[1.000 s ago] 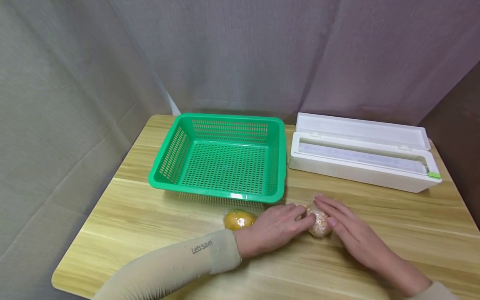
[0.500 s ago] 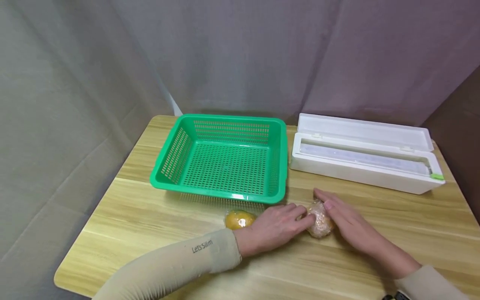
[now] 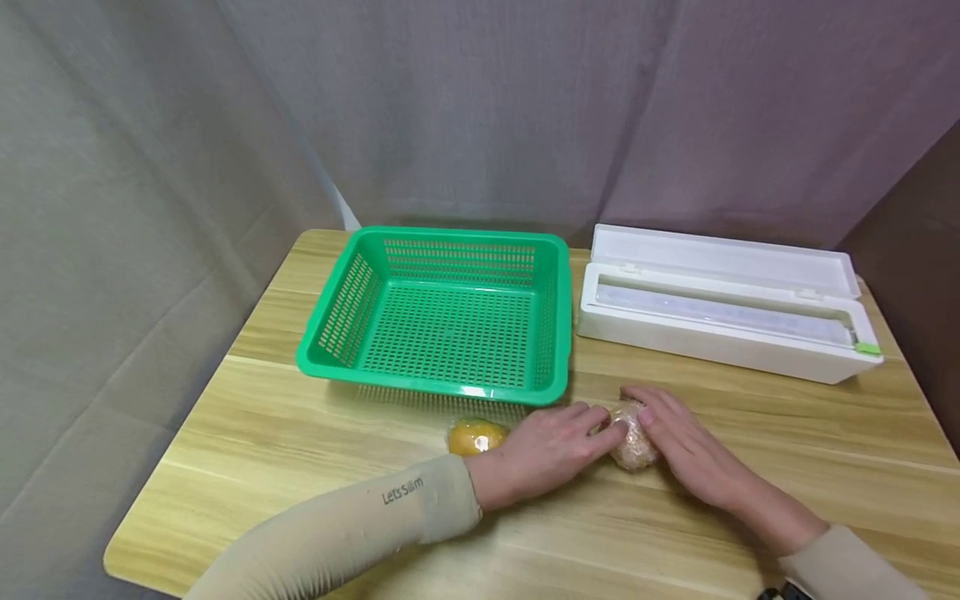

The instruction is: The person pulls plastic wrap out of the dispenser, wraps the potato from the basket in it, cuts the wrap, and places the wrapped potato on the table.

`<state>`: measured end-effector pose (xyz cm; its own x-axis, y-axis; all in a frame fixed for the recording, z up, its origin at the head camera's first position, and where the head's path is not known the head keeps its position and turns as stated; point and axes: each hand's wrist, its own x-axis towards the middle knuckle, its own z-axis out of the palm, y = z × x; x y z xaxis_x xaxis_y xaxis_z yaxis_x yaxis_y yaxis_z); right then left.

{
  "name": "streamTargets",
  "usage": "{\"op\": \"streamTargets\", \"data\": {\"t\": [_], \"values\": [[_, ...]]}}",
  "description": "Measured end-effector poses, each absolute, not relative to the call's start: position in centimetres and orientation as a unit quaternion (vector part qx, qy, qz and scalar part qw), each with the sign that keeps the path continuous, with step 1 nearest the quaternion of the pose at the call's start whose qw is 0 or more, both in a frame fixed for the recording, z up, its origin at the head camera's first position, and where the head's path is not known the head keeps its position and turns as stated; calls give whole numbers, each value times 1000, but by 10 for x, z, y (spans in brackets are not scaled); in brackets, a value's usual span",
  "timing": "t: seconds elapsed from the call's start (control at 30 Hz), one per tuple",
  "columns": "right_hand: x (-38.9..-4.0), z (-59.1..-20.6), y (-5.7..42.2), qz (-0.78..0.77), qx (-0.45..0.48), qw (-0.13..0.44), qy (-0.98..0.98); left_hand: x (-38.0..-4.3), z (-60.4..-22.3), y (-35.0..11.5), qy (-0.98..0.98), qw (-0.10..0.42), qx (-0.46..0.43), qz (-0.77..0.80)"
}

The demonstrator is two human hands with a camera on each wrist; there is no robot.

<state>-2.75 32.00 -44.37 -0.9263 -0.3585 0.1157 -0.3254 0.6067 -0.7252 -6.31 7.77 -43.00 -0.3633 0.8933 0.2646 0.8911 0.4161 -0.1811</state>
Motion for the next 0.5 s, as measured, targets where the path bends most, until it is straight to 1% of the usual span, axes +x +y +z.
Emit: {"op": "streamTargets", "data": {"t": [0.2,0.4,0.5], "values": [[-31,-439,324,-410,-186,25,892,-62,-430,80,-829,180,-529,5],[-33,-434,331,-411,-193,26,890,-61,-430,84,-844,172,-508,-7],[-33,-432,334,-405,-185,29,895,-61,-427,84,-854,154,-497,-24]]}}
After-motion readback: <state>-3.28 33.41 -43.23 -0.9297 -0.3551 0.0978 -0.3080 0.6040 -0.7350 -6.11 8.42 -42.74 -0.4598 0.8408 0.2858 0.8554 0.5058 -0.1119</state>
